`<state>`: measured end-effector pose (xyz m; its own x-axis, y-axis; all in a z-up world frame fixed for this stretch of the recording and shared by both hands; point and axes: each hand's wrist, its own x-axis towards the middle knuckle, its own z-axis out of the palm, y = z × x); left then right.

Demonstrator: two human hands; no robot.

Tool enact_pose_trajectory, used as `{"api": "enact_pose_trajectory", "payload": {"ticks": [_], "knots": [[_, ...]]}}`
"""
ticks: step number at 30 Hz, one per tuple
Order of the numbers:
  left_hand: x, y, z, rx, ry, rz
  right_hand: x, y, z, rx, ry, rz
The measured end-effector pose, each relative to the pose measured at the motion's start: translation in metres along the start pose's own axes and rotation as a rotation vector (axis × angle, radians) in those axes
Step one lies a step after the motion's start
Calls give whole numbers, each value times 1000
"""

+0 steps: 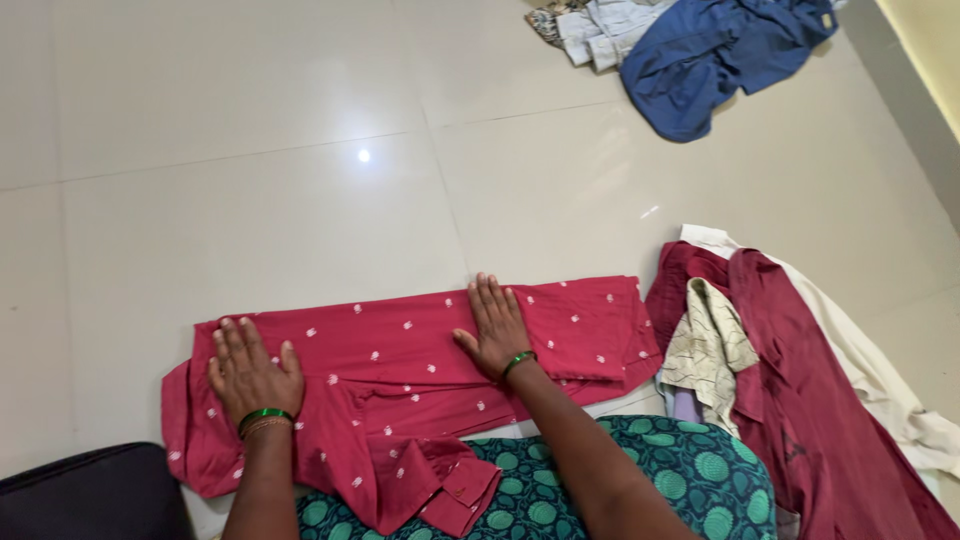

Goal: The person folds a pink patterned shirt by smoothing it out and bringing the sides and sleeves inward on the floor.

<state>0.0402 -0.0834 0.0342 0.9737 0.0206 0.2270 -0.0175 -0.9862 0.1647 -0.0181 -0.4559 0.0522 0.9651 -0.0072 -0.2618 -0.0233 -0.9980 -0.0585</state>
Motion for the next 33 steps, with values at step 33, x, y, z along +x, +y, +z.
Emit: {"api": "enact_pose_trajectory", "payload": {"ticks": [33], "knots": [[-2,-2,1,-23,14,24,-23,200,-10,503,506,1044]]}}
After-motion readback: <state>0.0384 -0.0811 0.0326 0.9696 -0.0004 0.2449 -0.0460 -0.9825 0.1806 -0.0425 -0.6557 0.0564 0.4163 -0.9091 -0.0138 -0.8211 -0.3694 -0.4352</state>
